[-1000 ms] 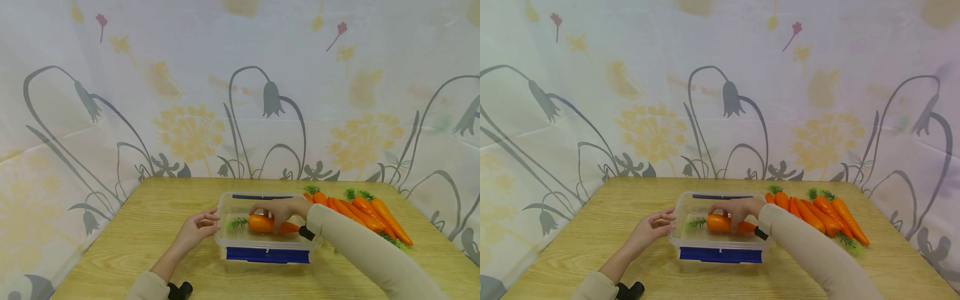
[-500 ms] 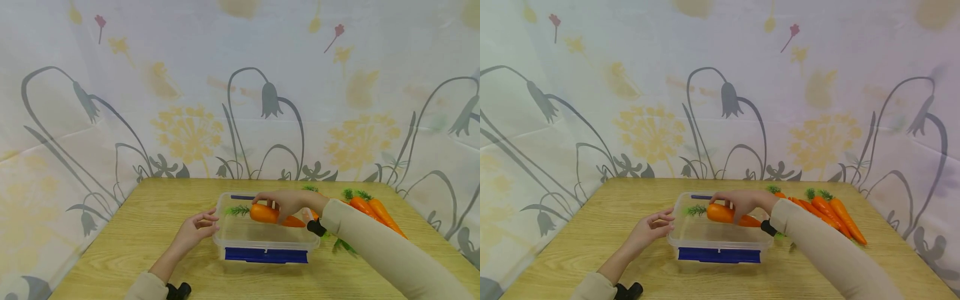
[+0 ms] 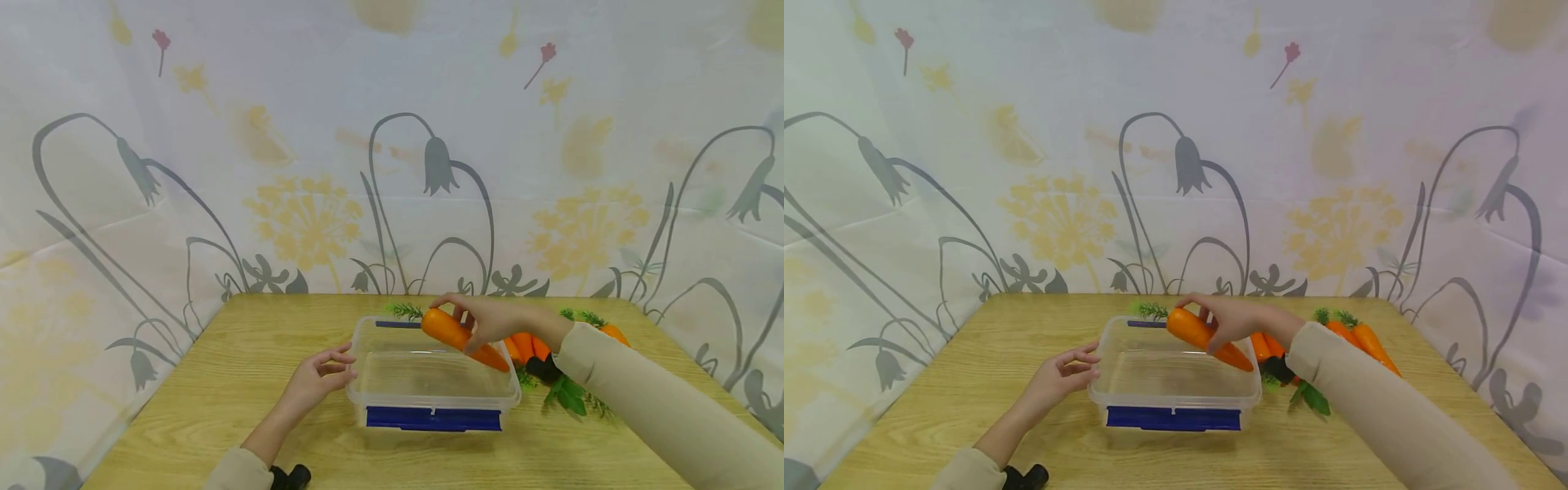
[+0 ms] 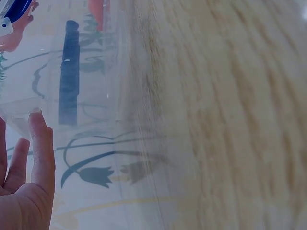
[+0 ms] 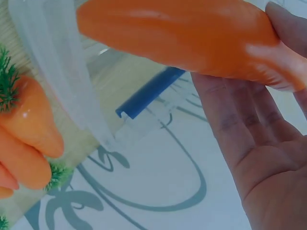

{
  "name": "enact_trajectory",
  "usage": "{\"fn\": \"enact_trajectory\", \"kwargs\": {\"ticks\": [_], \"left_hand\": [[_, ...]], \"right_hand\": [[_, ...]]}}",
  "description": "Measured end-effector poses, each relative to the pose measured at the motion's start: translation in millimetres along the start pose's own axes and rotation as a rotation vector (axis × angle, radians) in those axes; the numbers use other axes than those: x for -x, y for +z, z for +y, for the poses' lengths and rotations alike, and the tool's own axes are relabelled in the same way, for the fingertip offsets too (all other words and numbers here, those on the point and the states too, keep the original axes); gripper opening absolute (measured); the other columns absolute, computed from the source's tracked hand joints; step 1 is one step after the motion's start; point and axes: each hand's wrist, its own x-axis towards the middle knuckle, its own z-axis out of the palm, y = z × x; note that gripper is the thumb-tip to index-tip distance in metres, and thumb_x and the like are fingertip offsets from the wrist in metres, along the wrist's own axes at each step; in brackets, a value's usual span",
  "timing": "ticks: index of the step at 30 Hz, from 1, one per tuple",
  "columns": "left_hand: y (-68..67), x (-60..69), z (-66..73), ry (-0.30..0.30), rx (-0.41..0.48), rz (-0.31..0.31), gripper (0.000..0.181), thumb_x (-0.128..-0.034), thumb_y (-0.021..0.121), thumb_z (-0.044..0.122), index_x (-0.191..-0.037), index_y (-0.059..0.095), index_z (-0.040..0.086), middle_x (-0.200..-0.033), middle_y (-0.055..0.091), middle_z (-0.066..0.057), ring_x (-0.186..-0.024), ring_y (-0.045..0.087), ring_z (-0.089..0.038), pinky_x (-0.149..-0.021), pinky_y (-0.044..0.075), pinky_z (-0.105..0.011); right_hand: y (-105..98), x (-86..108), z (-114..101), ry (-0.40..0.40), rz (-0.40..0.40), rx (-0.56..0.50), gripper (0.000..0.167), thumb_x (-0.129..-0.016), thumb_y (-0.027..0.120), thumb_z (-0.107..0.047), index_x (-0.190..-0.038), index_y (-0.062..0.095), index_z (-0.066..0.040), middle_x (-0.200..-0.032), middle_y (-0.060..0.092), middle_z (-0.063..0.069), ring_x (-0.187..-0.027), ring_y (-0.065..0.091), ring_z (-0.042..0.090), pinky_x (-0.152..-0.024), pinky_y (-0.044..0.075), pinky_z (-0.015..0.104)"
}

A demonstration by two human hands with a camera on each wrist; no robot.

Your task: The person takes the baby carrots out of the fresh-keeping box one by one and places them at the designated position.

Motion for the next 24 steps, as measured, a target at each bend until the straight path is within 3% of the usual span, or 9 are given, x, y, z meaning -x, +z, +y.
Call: {"fn": "enact_trajectory", "kwargs": {"ticks": [15,24], "left_hand": [[0.4,-1.1,-2.1,0.012,-0.029,0.020,0.024,-0.0845,0.070,0.013,-0.102,0.064,-0.003,-0.138,0.047,-0.004,-0.112,0.050,-0.028,-0.080,0.051,-0.037],[1.3,-0.2,-0.1,0.012,-0.035,0.013,0.023,-0.0853,0.069,0.013,-0.102,0.063,-0.002,-0.137,0.048,-0.005,-0.113,0.050,-0.028,-0.080,0.051,-0.037]], "right_hand": [[-6,39.1,8,-0.090,0.225,0.001,0.078,-0.079,0.072,-0.004,-0.143,0.029,-0.015,-0.111,0.050,0.016,-0.083,0.060,0.021,-0.068,0.052,0.033],[-6,68.5,23,-0.028,0.318,-0.035,0.078,-0.079,0.073,-0.005,-0.144,0.030,-0.014,-0.113,0.049,0.018,-0.085,0.059,0.022,-0.066,0.053,0.032]]}}
